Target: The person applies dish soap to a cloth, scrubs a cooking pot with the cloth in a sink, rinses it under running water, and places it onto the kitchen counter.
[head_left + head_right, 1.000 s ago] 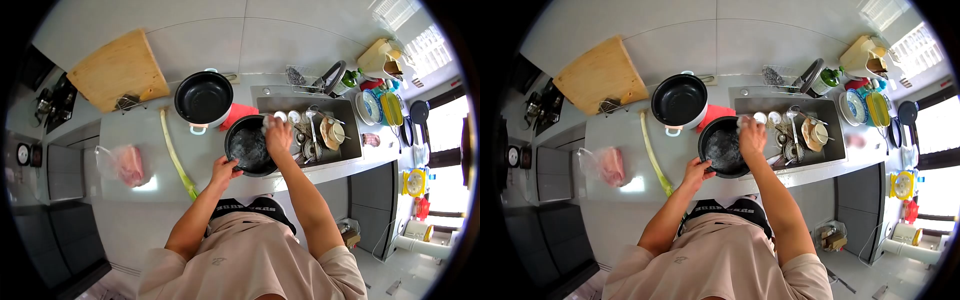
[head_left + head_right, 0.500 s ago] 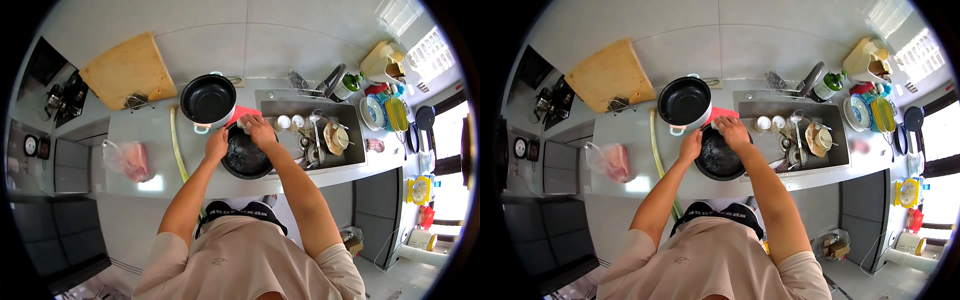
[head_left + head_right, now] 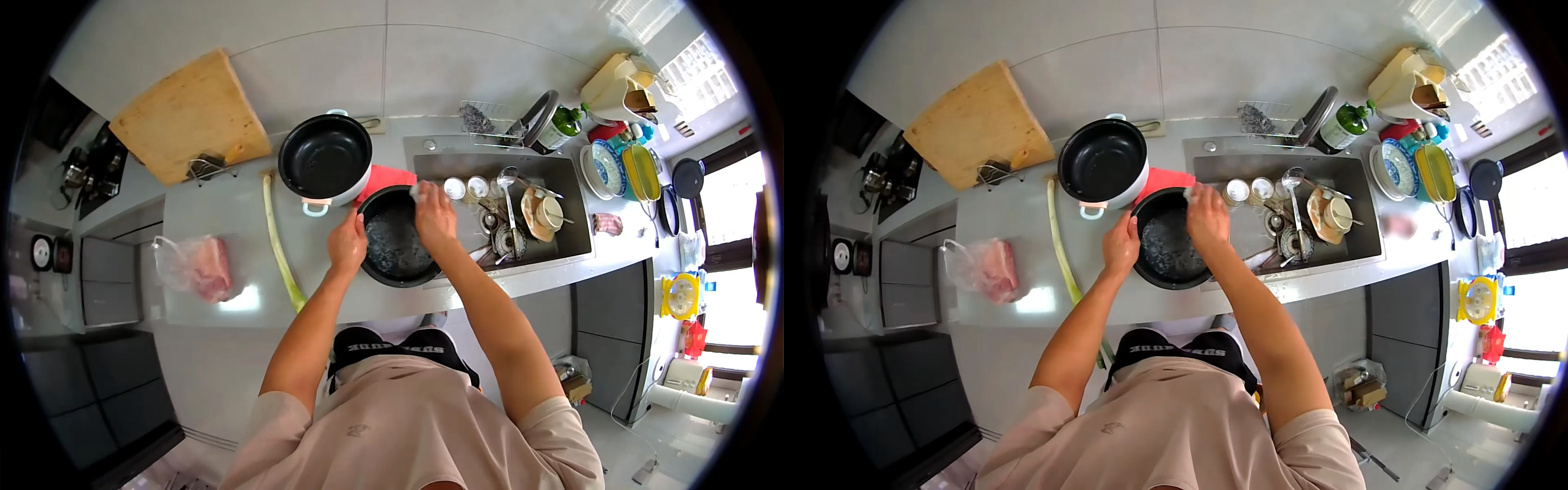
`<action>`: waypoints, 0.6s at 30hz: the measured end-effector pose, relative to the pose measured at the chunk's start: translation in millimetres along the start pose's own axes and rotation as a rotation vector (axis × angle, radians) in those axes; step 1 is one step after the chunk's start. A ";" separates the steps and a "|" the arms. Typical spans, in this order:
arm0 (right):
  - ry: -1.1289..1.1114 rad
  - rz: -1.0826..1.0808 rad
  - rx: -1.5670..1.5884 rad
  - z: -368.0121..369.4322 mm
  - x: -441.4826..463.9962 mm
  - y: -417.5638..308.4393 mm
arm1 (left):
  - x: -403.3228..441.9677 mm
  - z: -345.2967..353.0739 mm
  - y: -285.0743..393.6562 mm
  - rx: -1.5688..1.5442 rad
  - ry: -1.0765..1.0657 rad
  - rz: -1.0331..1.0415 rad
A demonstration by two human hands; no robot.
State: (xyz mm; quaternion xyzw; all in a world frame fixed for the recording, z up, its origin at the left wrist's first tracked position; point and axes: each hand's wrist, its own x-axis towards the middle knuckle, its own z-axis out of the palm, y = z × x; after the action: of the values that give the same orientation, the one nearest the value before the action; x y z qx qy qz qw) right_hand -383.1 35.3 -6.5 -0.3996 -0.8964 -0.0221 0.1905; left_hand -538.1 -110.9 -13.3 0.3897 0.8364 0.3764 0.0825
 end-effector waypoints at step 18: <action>-0.406 0.432 0.109 -7.2 -31.8 32.4 | -18.6 7.0 13.1 -0.007 0.046 -0.075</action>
State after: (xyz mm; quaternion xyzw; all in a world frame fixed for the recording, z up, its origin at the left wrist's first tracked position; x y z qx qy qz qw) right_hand -337.9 33.4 -14.9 -0.5664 -0.8103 0.1477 0.0289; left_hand -514.6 -114.8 -12.0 0.3490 0.8508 0.3848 0.0788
